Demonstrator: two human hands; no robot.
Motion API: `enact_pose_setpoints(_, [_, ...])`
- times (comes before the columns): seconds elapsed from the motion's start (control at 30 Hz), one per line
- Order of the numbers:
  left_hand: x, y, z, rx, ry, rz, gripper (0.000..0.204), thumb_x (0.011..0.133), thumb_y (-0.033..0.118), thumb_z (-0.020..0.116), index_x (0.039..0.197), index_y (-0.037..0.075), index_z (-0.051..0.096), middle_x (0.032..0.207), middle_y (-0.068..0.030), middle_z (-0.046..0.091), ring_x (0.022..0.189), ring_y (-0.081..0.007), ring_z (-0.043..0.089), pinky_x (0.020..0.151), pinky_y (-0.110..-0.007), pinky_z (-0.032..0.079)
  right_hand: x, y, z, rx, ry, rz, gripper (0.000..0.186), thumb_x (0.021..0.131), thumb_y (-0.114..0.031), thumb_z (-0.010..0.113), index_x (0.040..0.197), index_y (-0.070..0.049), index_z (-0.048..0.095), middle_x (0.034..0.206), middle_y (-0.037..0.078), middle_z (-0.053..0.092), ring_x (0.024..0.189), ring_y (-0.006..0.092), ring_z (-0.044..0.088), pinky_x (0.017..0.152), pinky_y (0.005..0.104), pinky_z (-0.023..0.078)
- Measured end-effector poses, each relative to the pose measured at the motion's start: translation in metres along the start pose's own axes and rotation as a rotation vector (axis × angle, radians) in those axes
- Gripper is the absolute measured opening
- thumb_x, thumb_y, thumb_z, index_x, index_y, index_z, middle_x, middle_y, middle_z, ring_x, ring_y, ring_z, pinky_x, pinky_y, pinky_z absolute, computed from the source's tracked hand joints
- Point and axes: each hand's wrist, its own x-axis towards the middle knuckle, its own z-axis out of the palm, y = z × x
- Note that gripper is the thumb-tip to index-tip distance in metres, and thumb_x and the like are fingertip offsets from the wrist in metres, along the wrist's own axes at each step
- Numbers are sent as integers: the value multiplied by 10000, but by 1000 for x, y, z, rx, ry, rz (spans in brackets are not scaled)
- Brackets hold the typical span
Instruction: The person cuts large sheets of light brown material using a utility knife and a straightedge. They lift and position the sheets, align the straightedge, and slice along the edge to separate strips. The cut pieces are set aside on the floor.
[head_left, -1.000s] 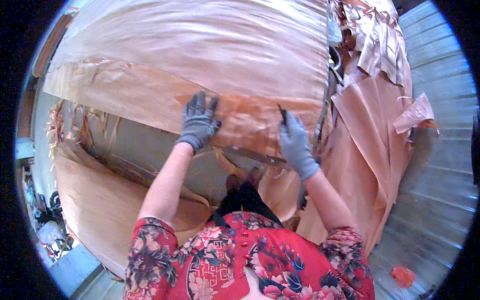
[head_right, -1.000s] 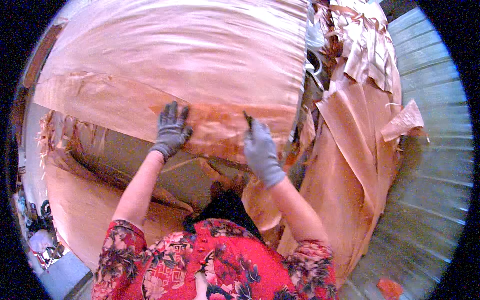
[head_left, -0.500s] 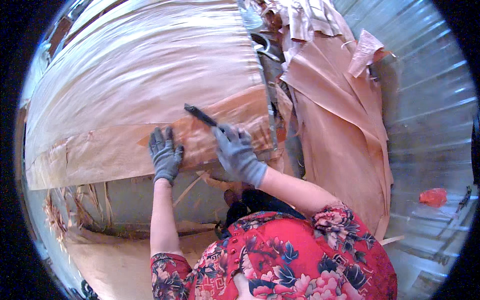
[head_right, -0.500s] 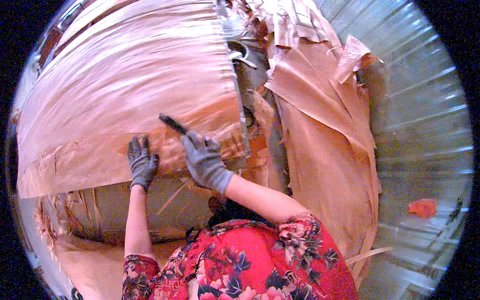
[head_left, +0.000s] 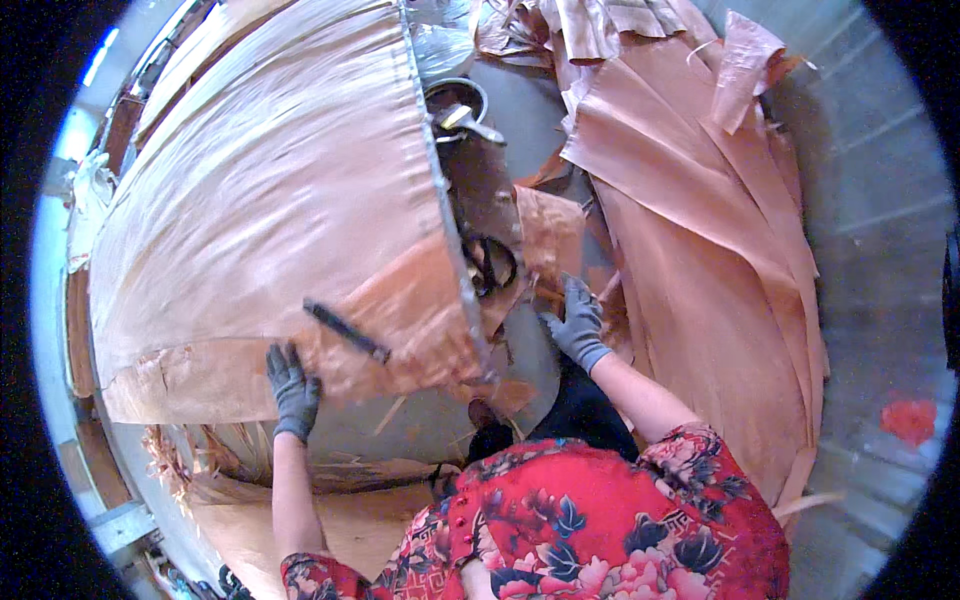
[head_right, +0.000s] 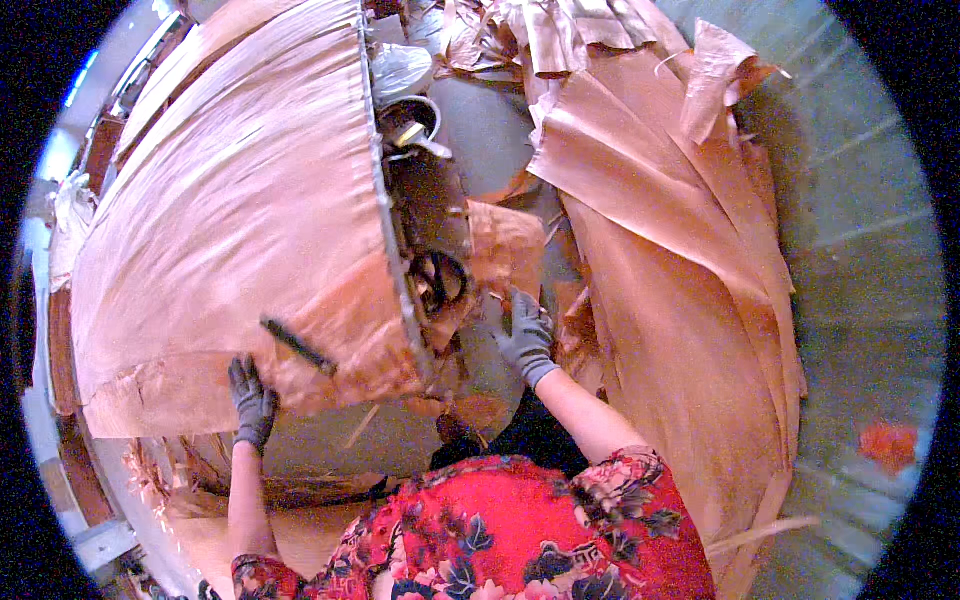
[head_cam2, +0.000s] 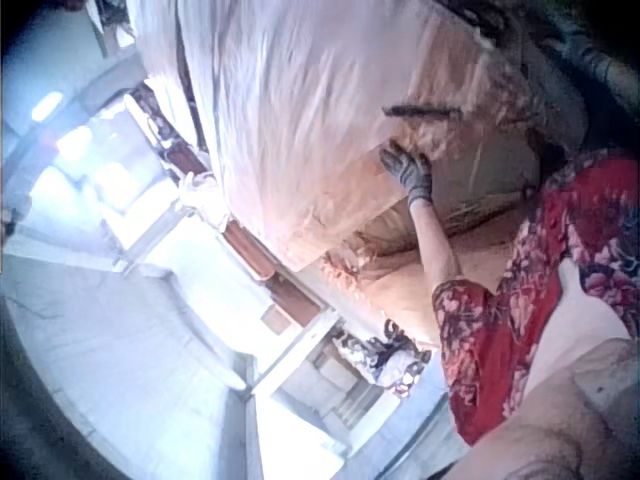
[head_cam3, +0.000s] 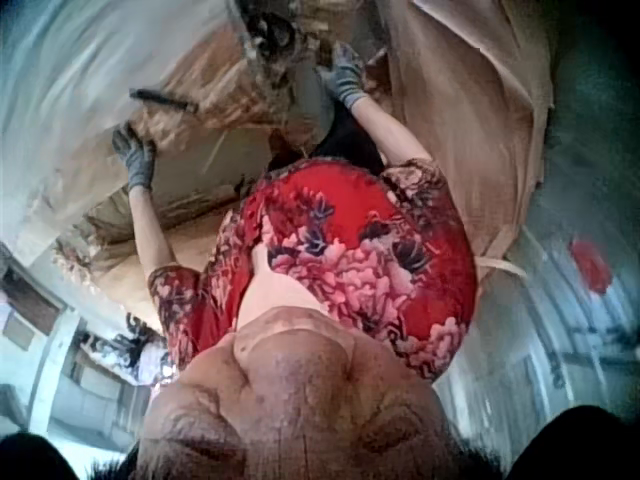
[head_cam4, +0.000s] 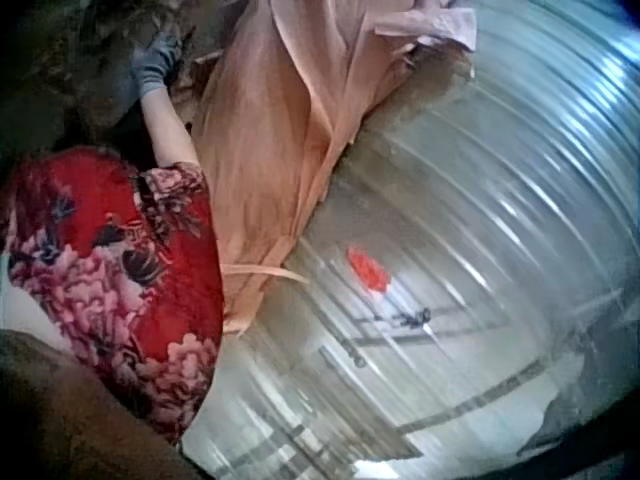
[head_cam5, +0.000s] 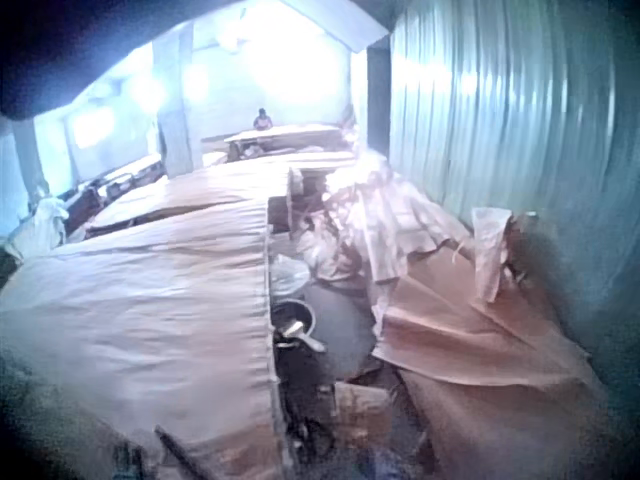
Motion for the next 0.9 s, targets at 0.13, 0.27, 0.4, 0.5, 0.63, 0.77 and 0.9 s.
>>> enact_pose_setpoints(0.13, [1, 5, -13, 110, -232, -60, 778, 783, 255, 521, 1391, -13, 115, 1437, -272, 29, 1339, -409, 31, 1090, -460, 46, 52, 57, 27, -150, -157, 183, 978, 669, -428, 654, 1386, -2, 144, 1421, 193, 195, 1255, 355, 281, 1014, 469, 227])
enact_pose_setpoints(0.27, [15, 20, -32, 247, -480, -157, 812, 771, 231, 530, 1353, -115, 81, 1414, -321, 9, 1330, -434, 20, 1097, -444, 43, 110, 81, 61, -177, -111, 352, 931, 650, -440, 651, 1357, -15, 221, 1358, 199, 314, 1189, 368, 371, 988, 477, 259])
enact_pose_setpoints(0.4, [18, 24, -42, 277, -524, -186, 814, 782, 235, 527, 1356, -112, 65, 1417, -315, 12, 1335, -420, 15, 1103, -423, 49, 159, 115, 66, 154, 4, 610, 475, 764, -404, 553, 1105, -75, 521, 1067, 186, 572, 1006, 348, 529, 867, 472, 378])
enact_pose_setpoints(0.5, [15, 19, -32, 238, -499, -207, 824, 783, 234, 531, 1364, -94, 47, 1428, -292, 8, 1339, -408, 19, 1104, -419, 53, 187, 177, 53, 205, 81, 645, 306, 829, -343, 505, 944, -75, 594, 932, 152, 619, 872, 328, 587, 794, 433, 427])
enact_pose_setpoints(0.63, [14, 18, -27, 317, -529, -199, 851, 781, 233, 541, 1377, -64, 11, 1436, -277, -14, 1341, -401, 21, 1102, -418, 64, 187, 240, -17, 237, 286, 590, 286, 818, -299, 521, 929, -45, 588, 937, 167, 617, 865, 332, 582, 758, 405, 445])
enact_pose_setpoints(0.77, [12, 20, -30, 320, -532, -182, 859, 771, 236, 553, 1376, -69, 24, 1434, -283, -2, 1341, -401, 27, 1100, -418, 57, 142, 283, -48, 240, 274, 690, 392, 799, -309, 541, 1053, -11, 531, 1011, 203, 596, 914, 330, 573, 801, 392, 443])
enact_pose_setpoints(0.9, [2, 12, -23, 268, -466, -163, 858, 767, 246, 560, 1382, -54, 43, 1437, -275, 17, 1341, -398, 40, 1098, -423, 64, 65, 300, -56, 132, 13, 688, 362, 807, -327, 523, 996, -22, 572, 977, 217, 611, 922, 356, 584, 798, 413, 449])
